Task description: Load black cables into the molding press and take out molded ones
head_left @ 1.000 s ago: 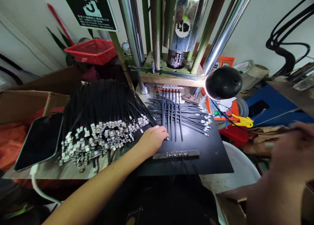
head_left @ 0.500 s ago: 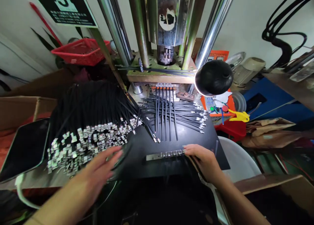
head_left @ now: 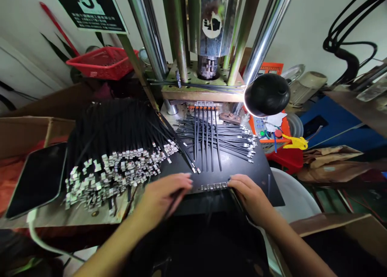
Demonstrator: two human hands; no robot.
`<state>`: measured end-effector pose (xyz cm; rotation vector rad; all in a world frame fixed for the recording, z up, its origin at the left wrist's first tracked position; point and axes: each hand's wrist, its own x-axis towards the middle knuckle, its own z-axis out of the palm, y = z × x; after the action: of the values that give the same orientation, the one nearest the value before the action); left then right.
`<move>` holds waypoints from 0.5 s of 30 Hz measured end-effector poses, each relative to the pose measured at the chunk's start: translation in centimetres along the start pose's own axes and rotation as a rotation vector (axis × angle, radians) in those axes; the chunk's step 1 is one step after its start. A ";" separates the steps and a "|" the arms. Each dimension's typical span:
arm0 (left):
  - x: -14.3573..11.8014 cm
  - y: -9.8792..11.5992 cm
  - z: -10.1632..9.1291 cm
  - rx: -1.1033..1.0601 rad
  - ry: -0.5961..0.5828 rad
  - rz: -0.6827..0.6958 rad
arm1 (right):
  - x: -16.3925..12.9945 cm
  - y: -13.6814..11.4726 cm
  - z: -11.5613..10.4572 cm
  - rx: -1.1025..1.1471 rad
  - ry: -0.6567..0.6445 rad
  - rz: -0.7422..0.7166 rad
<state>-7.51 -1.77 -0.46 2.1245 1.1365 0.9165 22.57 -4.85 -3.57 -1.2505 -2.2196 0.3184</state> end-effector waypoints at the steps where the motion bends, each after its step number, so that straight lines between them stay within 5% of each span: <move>1: 0.5 -0.1 1.2 -0.029 -0.072 0.033 | -0.4 0.4 0.3 -0.022 0.022 0.028; 5: 1.5 0.4 3.4 -0.014 -0.211 -0.059 | -1.6 1.7 0.7 -0.046 0.058 0.076; 8: 2.0 1.0 3.2 0.080 -0.270 -0.126 | -1.0 1.8 -0.6 -0.027 -0.069 0.078; 12: 2.9 1.7 2.2 0.238 -0.441 -0.097 | 2.1 2.0 -4.4 -0.006 -0.418 0.036; 15: 4.6 1.3 0.3 0.265 -0.603 0.058 | 6.7 3.3 -6.2 0.014 -0.460 0.006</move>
<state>-4.79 1.53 1.72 2.4132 0.9144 0.1110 25.80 2.17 2.33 -1.2729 -2.5866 0.6811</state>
